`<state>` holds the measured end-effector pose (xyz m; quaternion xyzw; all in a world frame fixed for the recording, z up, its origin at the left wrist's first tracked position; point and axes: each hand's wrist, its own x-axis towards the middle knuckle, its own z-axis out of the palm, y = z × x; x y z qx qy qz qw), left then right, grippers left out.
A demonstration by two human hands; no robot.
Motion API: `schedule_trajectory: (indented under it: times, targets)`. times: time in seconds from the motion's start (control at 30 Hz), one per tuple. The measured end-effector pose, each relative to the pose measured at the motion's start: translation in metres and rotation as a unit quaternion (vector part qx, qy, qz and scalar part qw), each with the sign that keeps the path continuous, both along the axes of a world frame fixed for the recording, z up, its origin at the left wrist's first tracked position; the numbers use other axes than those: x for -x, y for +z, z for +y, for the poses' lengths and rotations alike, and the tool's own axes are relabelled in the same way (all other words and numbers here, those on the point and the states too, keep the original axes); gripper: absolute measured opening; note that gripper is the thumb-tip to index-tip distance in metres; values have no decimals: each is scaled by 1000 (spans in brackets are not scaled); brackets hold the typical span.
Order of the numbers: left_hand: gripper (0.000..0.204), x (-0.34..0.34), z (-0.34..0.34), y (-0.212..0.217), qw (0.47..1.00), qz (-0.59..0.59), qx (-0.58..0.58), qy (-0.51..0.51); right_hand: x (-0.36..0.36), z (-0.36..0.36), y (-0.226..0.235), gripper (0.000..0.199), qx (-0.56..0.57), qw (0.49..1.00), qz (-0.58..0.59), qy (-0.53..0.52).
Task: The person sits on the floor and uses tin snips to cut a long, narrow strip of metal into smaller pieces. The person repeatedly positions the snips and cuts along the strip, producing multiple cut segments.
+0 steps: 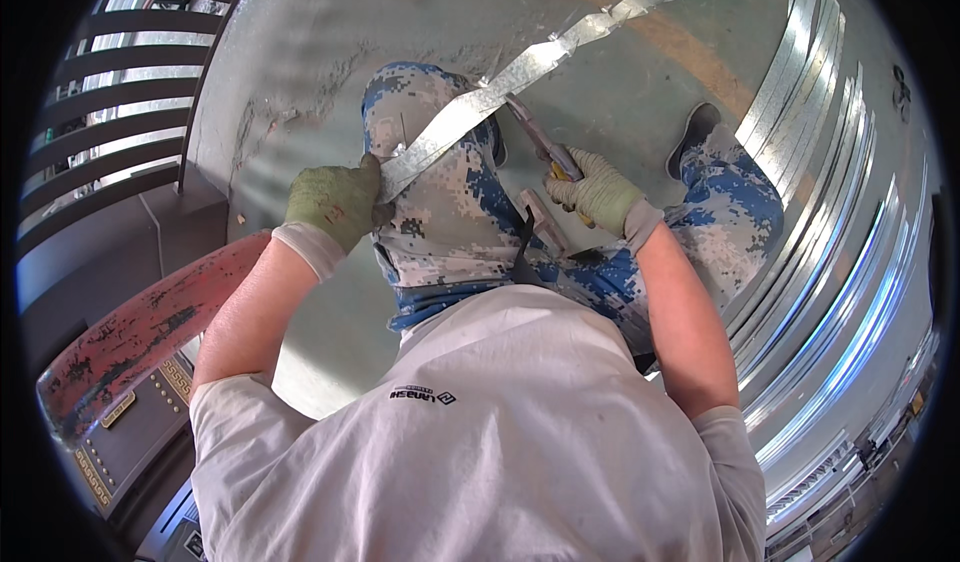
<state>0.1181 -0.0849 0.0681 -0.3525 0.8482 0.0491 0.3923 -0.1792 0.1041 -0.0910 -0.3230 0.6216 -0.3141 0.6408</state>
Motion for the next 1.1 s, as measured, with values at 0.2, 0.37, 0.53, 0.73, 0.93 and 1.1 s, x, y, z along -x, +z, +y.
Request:
schedule_trajectory:
  times: [0.2,0.37,0.53,0.73,0.93,1.1]
  targets:
    - [69,1,-3,1,1000,-6,-16,1,-2,-3,9,49,-46,986,-154,-53]
    - [72,0,-5,-2,1000,-13,-23,5,-13,-7,20,44,-44,998,-42,-26]
    - [69,-14,-5,-15,999,33,-8,3,-27,1,-6,46,86,983,163,-2]
    - [66,-15,-4,-19,999,43,2,-5,-38,-6,18,62,26,952,304,20]
    - [62,-10,-8,-15,998,49,-27,1,-49,-12,39,83,-68,899,425,85]
    - [68,-12,-12,-18,998,52,-32,-8,-23,-2,19,91,60,933,349,60]
